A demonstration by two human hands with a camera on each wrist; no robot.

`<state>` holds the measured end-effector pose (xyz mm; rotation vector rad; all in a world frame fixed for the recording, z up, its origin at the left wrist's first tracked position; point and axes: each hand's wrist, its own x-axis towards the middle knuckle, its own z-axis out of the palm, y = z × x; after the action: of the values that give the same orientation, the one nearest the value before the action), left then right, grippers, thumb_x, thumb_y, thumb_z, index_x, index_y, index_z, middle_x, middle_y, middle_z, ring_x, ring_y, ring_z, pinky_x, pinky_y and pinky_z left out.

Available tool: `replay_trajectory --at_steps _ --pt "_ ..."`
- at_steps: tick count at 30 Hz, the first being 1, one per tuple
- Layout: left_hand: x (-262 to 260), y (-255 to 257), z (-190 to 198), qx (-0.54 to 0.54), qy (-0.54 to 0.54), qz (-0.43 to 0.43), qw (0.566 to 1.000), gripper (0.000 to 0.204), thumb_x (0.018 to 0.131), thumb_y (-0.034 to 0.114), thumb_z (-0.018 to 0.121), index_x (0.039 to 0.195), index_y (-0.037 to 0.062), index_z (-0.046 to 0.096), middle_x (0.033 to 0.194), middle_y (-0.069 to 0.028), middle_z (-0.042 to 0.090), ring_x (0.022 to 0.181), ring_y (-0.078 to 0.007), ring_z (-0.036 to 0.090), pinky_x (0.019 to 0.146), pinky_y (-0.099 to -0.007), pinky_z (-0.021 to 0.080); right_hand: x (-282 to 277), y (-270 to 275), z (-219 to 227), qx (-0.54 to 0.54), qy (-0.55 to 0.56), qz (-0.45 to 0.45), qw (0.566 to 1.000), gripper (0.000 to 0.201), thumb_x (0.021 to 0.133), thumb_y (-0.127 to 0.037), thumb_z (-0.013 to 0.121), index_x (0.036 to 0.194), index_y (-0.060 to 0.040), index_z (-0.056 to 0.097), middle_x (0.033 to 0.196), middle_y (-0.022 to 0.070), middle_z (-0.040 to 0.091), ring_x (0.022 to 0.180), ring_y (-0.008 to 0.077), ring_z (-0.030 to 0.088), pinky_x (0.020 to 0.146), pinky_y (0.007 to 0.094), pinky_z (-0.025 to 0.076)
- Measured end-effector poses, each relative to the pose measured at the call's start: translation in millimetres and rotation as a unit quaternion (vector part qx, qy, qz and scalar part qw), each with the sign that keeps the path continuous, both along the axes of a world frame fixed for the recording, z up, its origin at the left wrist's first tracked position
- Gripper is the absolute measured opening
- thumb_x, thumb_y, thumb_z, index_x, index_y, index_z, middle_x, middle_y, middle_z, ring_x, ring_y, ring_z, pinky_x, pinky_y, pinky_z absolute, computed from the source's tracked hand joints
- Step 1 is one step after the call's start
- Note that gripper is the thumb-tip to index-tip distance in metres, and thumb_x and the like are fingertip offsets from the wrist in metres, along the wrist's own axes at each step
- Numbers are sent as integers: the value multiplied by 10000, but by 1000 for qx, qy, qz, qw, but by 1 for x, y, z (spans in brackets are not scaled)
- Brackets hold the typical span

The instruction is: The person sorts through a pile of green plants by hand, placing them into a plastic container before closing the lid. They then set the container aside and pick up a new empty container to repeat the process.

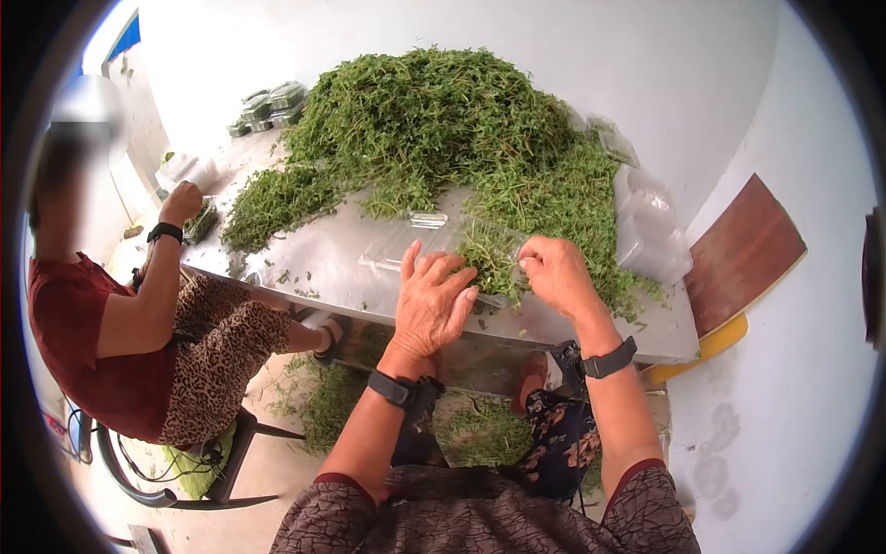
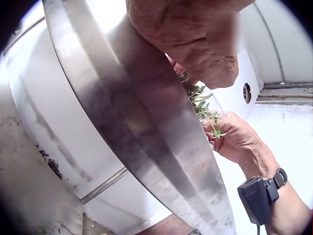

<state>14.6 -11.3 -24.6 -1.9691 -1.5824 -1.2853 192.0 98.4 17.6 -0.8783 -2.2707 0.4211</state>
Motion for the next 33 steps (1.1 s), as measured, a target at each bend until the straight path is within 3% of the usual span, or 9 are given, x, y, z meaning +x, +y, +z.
replay_trajectory --at_steps 3,7,10,19,21,24,25,28,33 --pt "0 0 -1 -12 -2 -2 1000 287 861 295 538 975 75 683 1012 -67 608 1045 -263 547 1109 -487 179 -3 -3 3 117 -13 -45 992 64 802 -42 616 850 0 611 642 127 609 586 218 603 567 354 461" --pt "0 0 -1 -15 -10 -5 1000 286 858 301 540 957 73 682 996 -65 614 1039 -261 552 1109 -489 181 -8 -6 8 83 35 -62 994 44 808 -27 614 841 -4 597 654 121 613 601 207 617 562 343 464" --pt "0 -1 2 -18 -11 -8 1000 278 854 295 544 945 71 680 996 -61 615 1038 -257 552 1107 -491 187 -12 -7 10 21 133 -61 989 23 805 -39 603 825 -48 596 697 149 638 654 331 633 592 416 482" --pt "0 0 0 1 -10 -14 1000 208 783 214 621 925 68 661 984 -53 598 1023 -246 540 1105 -507 215 -18 -7 15 85 172 -76 978 89 782 -14 606 856 -63 601 663 123 631 589 276 629 552 368 481" --pt "-1 1 0 8 -16 -13 1000 209 782 215 623 923 66 662 986 -54 598 1021 -246 541 1105 -505 216 -17 -12 22 -25 347 -70 935 87 770 -26 626 848 -60 609 657 120 629 585 280 627 546 371 478" --pt "1 -1 -1 8 -20 -16 1000 213 780 216 626 925 64 663 986 -55 598 1016 -247 543 1105 -500 221 -18 -8 13 41 155 -84 983 67 790 -6 620 852 -27 606 661 90 636 556 209 615 520 330 471" --pt "0 0 0 11 -16 -13 1000 217 779 217 628 928 63 663 986 -56 598 1012 -248 545 1105 -497 224 -23 -6 8 17 181 -62 981 51 815 22 601 862 2 597 696 55 629 551 115 581 501 262 461" --pt "-2 -1 0 14 -22 -21 999 222 780 216 630 934 60 659 986 -58 598 1001 -248 549 1105 -491 229 -18 -16 11 -119 344 -56 930 41 836 41 576 869 21 592 741 35 608 575 66 552 502 210 449" --pt "-1 1 -1 11 -34 -22 999 245 785 227 602 948 54 662 977 -65 611 995 -254 564 1110 -492 220 -18 -30 20 -179 384 -21 906 75 821 49 579 888 18 594 739 43 611 565 72 558 488 209 438"
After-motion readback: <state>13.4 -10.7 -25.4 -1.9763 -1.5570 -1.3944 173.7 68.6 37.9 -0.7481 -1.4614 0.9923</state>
